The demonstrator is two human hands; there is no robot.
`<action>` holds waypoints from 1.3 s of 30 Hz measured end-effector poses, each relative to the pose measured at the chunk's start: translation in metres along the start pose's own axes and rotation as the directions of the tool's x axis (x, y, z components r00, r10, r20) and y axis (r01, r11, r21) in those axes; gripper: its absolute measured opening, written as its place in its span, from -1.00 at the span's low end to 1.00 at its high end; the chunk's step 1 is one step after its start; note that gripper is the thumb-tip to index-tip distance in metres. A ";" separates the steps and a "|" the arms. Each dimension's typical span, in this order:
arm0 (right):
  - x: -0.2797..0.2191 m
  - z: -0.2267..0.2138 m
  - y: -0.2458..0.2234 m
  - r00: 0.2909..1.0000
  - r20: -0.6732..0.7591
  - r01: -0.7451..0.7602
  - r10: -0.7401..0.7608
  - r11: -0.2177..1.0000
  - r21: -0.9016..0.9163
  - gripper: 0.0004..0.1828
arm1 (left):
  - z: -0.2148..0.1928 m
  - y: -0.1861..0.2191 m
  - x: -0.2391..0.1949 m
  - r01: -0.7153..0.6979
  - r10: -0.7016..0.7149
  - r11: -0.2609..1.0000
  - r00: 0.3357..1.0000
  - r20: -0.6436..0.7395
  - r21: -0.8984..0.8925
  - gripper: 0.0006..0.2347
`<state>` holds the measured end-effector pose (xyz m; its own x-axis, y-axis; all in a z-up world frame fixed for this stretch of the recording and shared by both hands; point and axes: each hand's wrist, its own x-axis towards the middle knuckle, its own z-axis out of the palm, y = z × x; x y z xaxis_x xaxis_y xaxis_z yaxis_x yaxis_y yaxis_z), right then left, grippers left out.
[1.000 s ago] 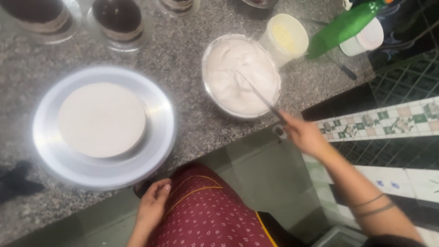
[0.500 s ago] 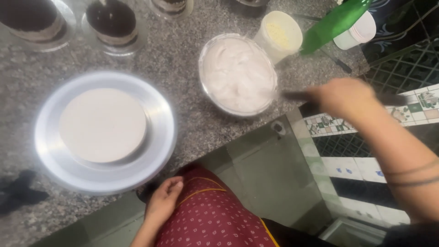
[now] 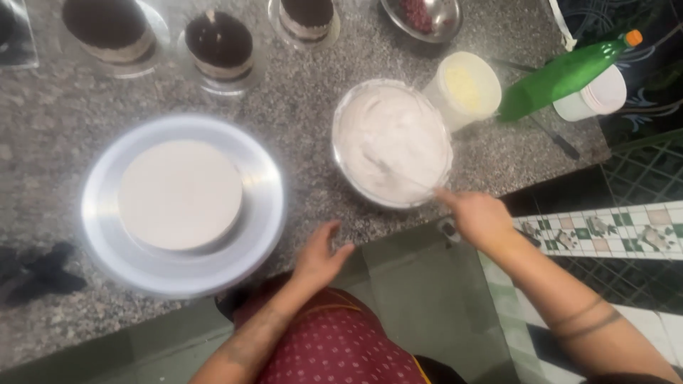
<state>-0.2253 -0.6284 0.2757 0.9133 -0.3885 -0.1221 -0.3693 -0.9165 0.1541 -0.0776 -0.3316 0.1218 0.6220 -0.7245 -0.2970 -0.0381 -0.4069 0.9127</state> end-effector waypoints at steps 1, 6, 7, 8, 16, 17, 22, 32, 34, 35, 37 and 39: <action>0.009 -0.013 -0.001 0.992 0.124 -0.011 0.003 0.998 0.063 -0.31 | 0.006 0.008 0.021 -0.110 0.116 0.990 0.991 -0.072 0.093 -0.37; 0.044 -0.045 0.023 0.914 0.361 -0.144 0.184 0.981 -0.133 -0.34 | 0.008 0.039 0.097 -0.322 0.377 0.916 0.894 -0.241 0.241 0.01; 0.052 -0.035 0.022 0.834 0.498 -0.156 0.237 0.968 -0.198 -0.36 | -0.003 0.059 0.110 -0.351 0.431 0.885 0.866 -0.251 0.307 0.09; 0.050 -0.036 -0.011 0.840 0.498 -0.140 0.217 0.972 -0.188 -0.36 | 0.015 0.058 0.109 -0.337 0.424 0.887 0.867 -0.264 0.317 0.09; 0.057 -0.043 0.006 0.831 0.493 -0.319 0.257 0.947 0.046 -0.51 | 0.048 0.042 0.087 -0.436 0.502 0.861 0.812 -0.299 0.262 0.00; 0.044 -0.031 -0.015 0.822 0.505 -0.327 0.264 0.944 0.040 -0.51 | 0.055 0.045 0.082 -0.433 0.495 0.865 0.819 -0.290 0.252 0.00; 0.056 -0.025 -0.007 0.954 0.299 -0.169 -0.004 0.817 0.551 -0.44 | 0.070 0.033 0.074 -0.343 0.375 0.904 0.923 -0.090 0.255 0.12; 0.053 -0.027 -0.018 0.924 0.383 -0.253 0.002 0.755 0.606 -0.58 | 0.041 0.026 0.072 -0.369 0.399 0.904 0.909 -0.123 0.215 0.29; 0.050 -0.031 -0.003 0.863 0.426 -0.401 0.271 0.881 0.252 -0.54 | 0.019 0.026 0.074 -0.453 0.510 0.828 0.853 -0.110 0.332 0.17; 0.040 -0.008 -0.019 0.867 0.426 -0.388 0.258 0.887 0.252 -0.54 | 0.029 0.025 0.077 -0.443 0.504 0.832 0.855 -0.122 0.334 0.17; 0.018 0.037 -0.052 0.954 0.249 0.092 -0.167 0.953 0.288 -0.68 | 0.049 0.026 0.086 -0.347 0.403 0.867 0.911 -0.092 0.358 -0.14; 0.032 -0.021 -0.051 0.915 0.403 -0.204 0.015 0.880 0.429 -0.65 | 0.051 0.018 0.064 -0.389 0.438 0.850 0.896 -0.068 0.354 -0.08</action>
<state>-0.1740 -0.5918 0.2849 0.7609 -0.4083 -0.5043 -0.5846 -0.7686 -0.2599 -0.0783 -0.4138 0.1044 0.5937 -0.7901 0.1527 -0.5514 -0.2612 0.7923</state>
